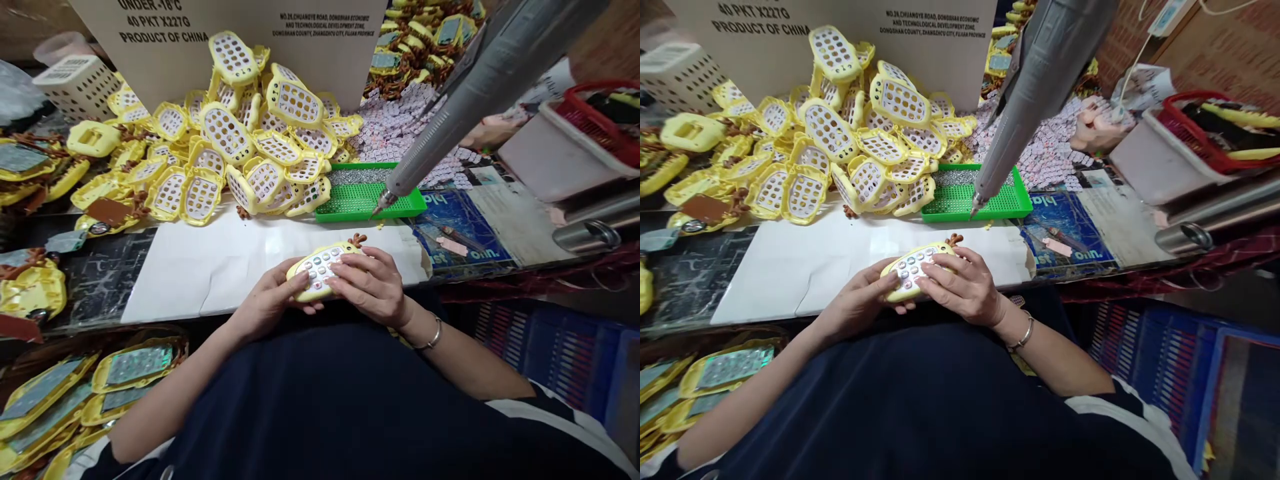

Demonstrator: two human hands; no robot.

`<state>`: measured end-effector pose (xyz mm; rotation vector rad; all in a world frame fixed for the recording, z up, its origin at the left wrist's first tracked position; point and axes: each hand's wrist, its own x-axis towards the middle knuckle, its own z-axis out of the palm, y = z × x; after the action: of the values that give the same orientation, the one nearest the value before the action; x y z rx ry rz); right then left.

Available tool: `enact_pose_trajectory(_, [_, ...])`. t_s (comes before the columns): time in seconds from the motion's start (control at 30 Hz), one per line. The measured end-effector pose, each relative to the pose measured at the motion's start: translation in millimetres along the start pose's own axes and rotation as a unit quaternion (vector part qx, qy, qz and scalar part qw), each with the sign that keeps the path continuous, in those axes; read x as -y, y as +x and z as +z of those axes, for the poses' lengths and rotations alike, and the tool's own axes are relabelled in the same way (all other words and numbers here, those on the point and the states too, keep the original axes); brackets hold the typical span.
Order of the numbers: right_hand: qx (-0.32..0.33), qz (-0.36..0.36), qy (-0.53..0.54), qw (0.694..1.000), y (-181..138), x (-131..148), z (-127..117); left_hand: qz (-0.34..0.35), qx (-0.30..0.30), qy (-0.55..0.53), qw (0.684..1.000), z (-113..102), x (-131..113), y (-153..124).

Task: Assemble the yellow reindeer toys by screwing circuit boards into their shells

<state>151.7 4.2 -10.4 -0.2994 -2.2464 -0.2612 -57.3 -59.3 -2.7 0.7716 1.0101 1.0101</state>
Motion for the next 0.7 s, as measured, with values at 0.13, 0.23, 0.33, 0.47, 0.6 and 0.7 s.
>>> enact_pose_trajectory(0.13, [-0.001,0.112,0.044,0.993,-1.0,-1.9,-11.4,0.156,-0.088,0.189,0.965,-1.5,-4.6,-0.8])
enact_pose_trajectory(0.23, [0.036,0.155,0.033,0.987,1.3,-1.9,-15.3,0.230,-0.069,0.317,0.917,-4.6,-0.7,1.8])
enact_pose_trajectory(0.33, [0.104,0.157,0.059,0.980,0.8,-0.2,-12.3,0.253,-0.007,0.349,0.902,-4.7,6.0,5.7])
enact_pose_trajectory(0.47, [0.123,0.176,0.126,0.968,1.0,-2.0,-15.6,0.263,0.047,0.355,0.896,1.9,7.9,10.1])
enact_pose_trajectory(0.6, [0.204,0.170,0.193,0.945,3.6,-26.6,-50.5,0.267,0.137,0.351,0.887,4.4,-4.6,13.7])
enact_pose_trajectory(0.7, [0.284,0.180,0.240,0.911,-16.5,-58.8,-81.3,0.259,0.077,0.337,0.902,-9.3,-19.7,17.0])
